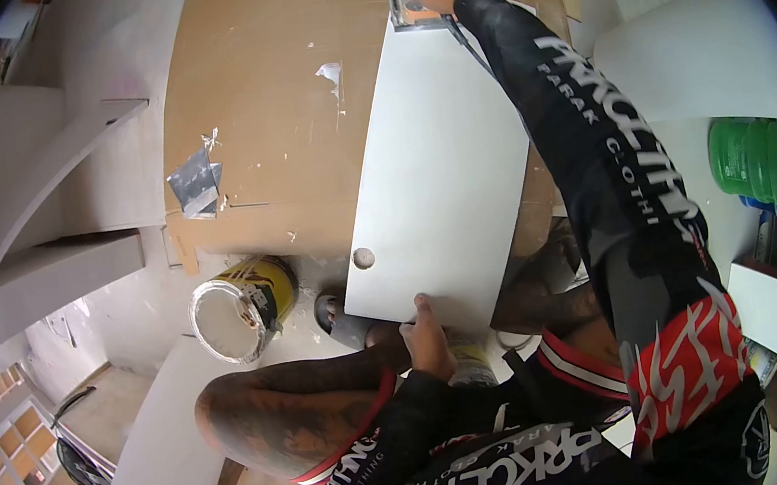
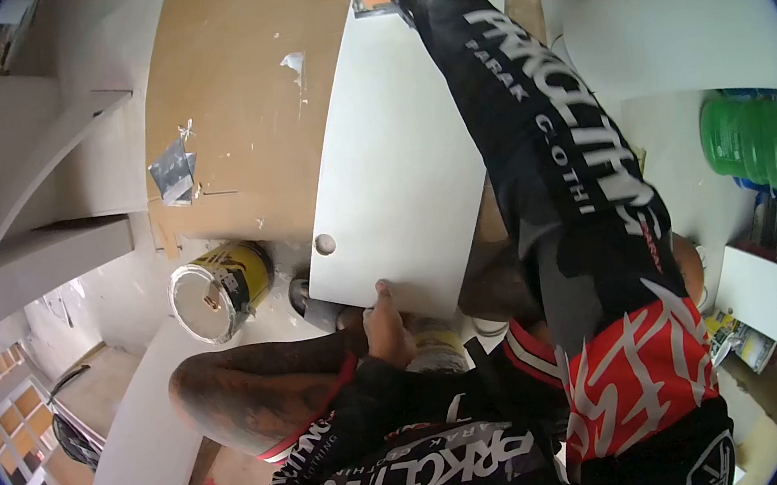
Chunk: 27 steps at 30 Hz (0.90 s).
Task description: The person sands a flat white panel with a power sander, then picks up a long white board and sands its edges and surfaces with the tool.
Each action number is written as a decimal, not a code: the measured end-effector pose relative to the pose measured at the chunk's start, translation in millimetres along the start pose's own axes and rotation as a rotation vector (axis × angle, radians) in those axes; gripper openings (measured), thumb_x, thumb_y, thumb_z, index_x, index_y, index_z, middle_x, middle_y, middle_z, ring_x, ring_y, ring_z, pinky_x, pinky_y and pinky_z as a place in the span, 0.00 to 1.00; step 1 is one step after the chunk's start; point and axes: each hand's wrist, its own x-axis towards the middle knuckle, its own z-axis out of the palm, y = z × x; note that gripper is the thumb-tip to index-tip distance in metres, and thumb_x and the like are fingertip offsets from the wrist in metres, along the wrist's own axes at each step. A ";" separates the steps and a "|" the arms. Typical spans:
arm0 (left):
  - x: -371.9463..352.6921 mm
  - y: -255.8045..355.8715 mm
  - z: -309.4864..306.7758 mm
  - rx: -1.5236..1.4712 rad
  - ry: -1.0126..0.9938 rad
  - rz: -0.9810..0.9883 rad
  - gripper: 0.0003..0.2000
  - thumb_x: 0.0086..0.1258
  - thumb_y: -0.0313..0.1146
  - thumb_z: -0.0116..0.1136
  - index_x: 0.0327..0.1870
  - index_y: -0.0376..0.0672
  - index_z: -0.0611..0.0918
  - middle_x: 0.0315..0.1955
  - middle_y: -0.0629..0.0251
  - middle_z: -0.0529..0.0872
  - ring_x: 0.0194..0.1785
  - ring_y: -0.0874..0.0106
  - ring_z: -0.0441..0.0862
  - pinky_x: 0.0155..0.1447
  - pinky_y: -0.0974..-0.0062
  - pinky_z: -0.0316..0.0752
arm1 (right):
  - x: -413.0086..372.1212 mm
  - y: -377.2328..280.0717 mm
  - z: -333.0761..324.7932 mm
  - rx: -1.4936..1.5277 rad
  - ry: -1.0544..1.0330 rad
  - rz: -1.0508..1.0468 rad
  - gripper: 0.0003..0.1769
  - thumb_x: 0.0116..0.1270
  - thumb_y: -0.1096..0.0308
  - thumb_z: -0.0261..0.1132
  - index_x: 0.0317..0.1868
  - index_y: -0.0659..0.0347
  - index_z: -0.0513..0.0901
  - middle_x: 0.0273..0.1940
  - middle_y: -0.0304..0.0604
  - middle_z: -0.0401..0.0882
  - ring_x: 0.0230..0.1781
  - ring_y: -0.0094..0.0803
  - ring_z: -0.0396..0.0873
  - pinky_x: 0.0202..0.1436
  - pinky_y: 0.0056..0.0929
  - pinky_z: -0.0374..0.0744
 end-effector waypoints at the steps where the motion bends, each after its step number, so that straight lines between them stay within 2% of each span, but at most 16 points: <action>1: -0.9 2.1 2.8 0.005 0.033 -0.037 0.32 0.80 0.49 0.59 0.64 0.26 0.64 0.50 0.54 0.80 0.48 0.69 0.80 0.50 0.68 0.78 | -7.2 3.2 3.2 -0.108 0.050 -0.008 0.49 0.61 0.63 0.66 0.83 0.48 0.58 0.73 0.62 0.71 0.74 0.58 0.69 0.76 0.44 0.70; 2: -2.9 3.8 4.2 -0.007 0.030 -0.043 0.32 0.80 0.49 0.59 0.64 0.26 0.64 0.50 0.54 0.80 0.48 0.69 0.80 0.50 0.68 0.78 | -17.0 7.4 7.9 -0.256 0.138 -0.167 0.45 0.62 0.63 0.67 0.81 0.51 0.62 0.71 0.61 0.75 0.71 0.53 0.75 0.73 0.42 0.74; 3: -9.9 10.5 7.8 0.000 0.030 -0.043 0.32 0.80 0.49 0.60 0.64 0.25 0.64 0.49 0.54 0.80 0.46 0.69 0.80 0.49 0.68 0.78 | -28.9 8.6 12.3 -0.264 0.131 -0.174 0.45 0.62 0.63 0.67 0.81 0.51 0.62 0.71 0.61 0.75 0.71 0.53 0.75 0.73 0.42 0.74; 5: -12.5 11.8 12.4 0.000 0.030 -0.046 0.33 0.80 0.49 0.60 0.64 0.25 0.64 0.49 0.55 0.80 0.45 0.69 0.79 0.47 0.69 0.78 | -57.8 6.2 16.2 -0.135 0.101 -0.077 0.49 0.55 0.53 0.70 0.80 0.27 0.63 0.69 0.66 0.69 0.66 0.63 0.76 0.71 0.47 0.76; 6: -11.8 8.8 13.7 -0.033 0.050 -0.013 0.32 0.80 0.49 0.60 0.64 0.26 0.64 0.48 0.55 0.79 0.44 0.69 0.79 0.46 0.69 0.78 | -77.5 -5.1 11.4 -0.137 0.094 -0.083 0.49 0.55 0.53 0.70 0.80 0.27 0.63 0.69 0.66 0.69 0.66 0.63 0.76 0.71 0.47 0.76; 8: -12.6 7.5 13.4 -0.078 0.079 0.018 0.31 0.80 0.49 0.60 0.63 0.26 0.64 0.48 0.55 0.79 0.43 0.70 0.78 0.45 0.69 0.78 | -122.6 -40.4 -2.2 -0.040 -0.080 -0.035 0.48 0.57 0.54 0.70 0.80 0.27 0.63 0.65 0.63 0.70 0.60 0.63 0.79 0.68 0.47 0.78; 9: -13.9 9.0 13.3 -0.069 0.075 -0.004 0.31 0.80 0.48 0.60 0.63 0.27 0.64 0.48 0.55 0.78 0.44 0.70 0.78 0.46 0.69 0.78 | -138.3 -45.6 1.3 -0.021 -0.083 -0.078 0.46 0.56 0.57 0.70 0.77 0.28 0.66 0.66 0.61 0.67 0.58 0.62 0.81 0.62 0.51 0.82; 11: -12.0 8.3 12.6 -0.072 0.070 -0.023 0.30 0.80 0.48 0.60 0.63 0.28 0.64 0.49 0.55 0.78 0.44 0.70 0.78 0.47 0.69 0.78 | -176.1 -66.1 -3.0 0.023 -0.162 -0.094 0.44 0.57 0.60 0.71 0.76 0.29 0.68 0.66 0.61 0.67 0.56 0.61 0.82 0.60 0.52 0.83; 13: -3.5 0.1 12.7 -0.043 0.126 -0.003 0.29 0.79 0.48 0.60 0.63 0.31 0.64 0.48 0.55 0.78 0.44 0.69 0.78 0.47 0.68 0.77 | -211.2 -71.3 5.1 0.092 -0.178 -0.258 0.43 0.57 0.64 0.72 0.75 0.31 0.69 0.66 0.61 0.67 0.54 0.60 0.82 0.56 0.52 0.85; 18: -10.1 6.2 17.4 -0.057 0.140 -0.026 0.30 0.79 0.49 0.60 0.64 0.31 0.64 0.49 0.55 0.77 0.44 0.68 0.77 0.47 0.67 0.78 | -286.6 -103.9 1.8 0.109 -0.310 -0.430 0.44 0.55 0.68 0.74 0.74 0.35 0.71 0.67 0.57 0.66 0.55 0.58 0.83 0.48 0.50 0.88; 22: -12.0 3.8 18.6 -0.060 0.135 -0.012 0.31 0.78 0.49 0.61 0.64 0.30 0.64 0.49 0.54 0.77 0.46 0.67 0.78 0.48 0.64 0.78 | -283.4 -109.0 2.3 0.090 -0.392 -0.437 0.44 0.55 0.67 0.75 0.74 0.35 0.71 0.65 0.56 0.67 0.54 0.58 0.83 0.49 0.51 0.87; 25: -13.6 5.3 21.1 0.002 0.185 0.005 0.32 0.78 0.49 0.60 0.65 0.30 0.63 0.52 0.51 0.78 0.48 0.64 0.79 0.50 0.63 0.79 | -237.9 -96.5 10.2 0.103 -0.274 -0.342 0.45 0.56 0.66 0.76 0.75 0.32 0.69 0.62 0.54 0.69 0.52 0.59 0.83 0.54 0.54 0.85; 27: -12.3 6.7 21.3 0.016 0.197 -0.034 0.32 0.78 0.48 0.60 0.66 0.29 0.63 0.54 0.49 0.78 0.51 0.62 0.80 0.52 0.62 0.78 | -195.5 -86.3 13.7 0.029 -0.243 -0.231 0.46 0.57 0.61 0.75 0.77 0.30 0.66 0.62 0.55 0.70 0.53 0.61 0.82 0.56 0.53 0.84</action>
